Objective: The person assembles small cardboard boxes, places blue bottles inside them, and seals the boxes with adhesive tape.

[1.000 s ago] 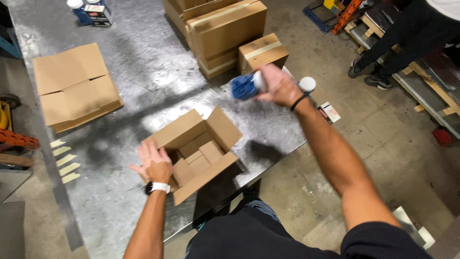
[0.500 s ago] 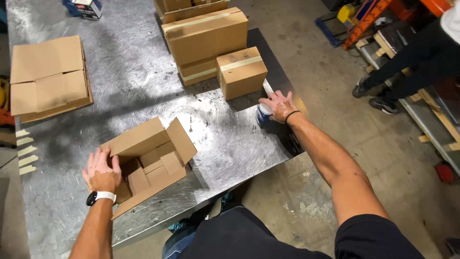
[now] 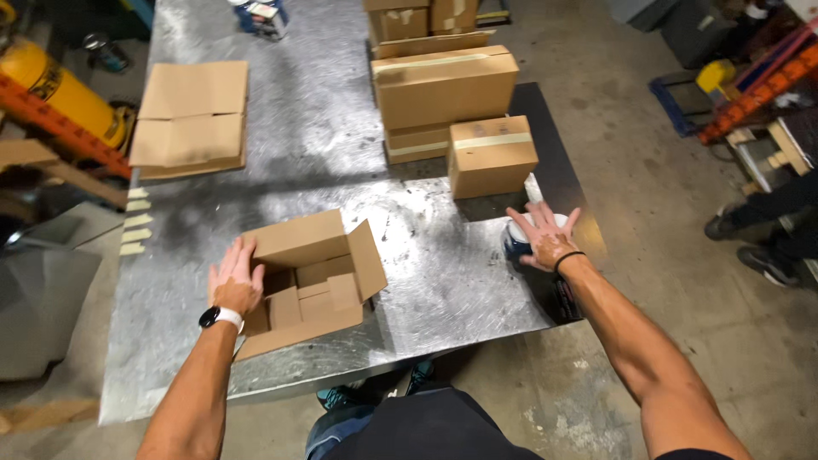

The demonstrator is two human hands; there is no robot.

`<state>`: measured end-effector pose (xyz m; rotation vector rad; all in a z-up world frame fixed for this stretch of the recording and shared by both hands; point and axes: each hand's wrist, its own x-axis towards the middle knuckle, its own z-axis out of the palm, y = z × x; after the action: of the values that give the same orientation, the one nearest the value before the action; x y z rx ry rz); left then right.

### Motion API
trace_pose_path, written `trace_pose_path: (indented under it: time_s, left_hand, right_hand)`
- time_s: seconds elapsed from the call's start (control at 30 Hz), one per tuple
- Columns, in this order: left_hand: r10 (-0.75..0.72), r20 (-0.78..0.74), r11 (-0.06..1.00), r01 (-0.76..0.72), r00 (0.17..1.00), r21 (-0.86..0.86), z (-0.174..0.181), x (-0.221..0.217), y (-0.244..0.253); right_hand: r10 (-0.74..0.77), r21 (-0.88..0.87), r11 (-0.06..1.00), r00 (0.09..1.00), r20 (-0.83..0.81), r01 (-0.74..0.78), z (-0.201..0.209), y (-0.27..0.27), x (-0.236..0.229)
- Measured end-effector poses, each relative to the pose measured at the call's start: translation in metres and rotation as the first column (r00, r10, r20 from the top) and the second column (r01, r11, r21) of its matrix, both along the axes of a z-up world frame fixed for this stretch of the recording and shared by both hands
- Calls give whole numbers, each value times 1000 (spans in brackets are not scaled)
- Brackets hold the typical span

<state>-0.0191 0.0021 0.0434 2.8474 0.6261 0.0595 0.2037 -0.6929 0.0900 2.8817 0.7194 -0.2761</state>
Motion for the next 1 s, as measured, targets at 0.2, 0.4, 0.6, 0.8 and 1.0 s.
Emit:
trace_pose_path:
  time_s: [0.2,0.4,0.6,0.8,1.0]
  left_hand:
    - [-16,16,985,18,1000,-171,10,-5,6]
    - [252,298,947,-172,921,-270,52,-16,10]
    - [243,-260,727,-353,934,-589,26,-36,57]
    - [511,-293,-220,-207,808,-953,-20,-10,89]
    - [454,166,-66,218,876,-974,154,-28,81]
  right_hand:
    - [-12,174,983,916,402,-64,78,124,-55]
    - [-29,575,806,981,-193,137,68,245,-85]
    - [-30,517,540,629,-777,664,-14,326,-70]
    - [-253,506,377,612,-749,776,-36,345,-48]
    - [-164,866,82,863,-477,494,64,331,-100]
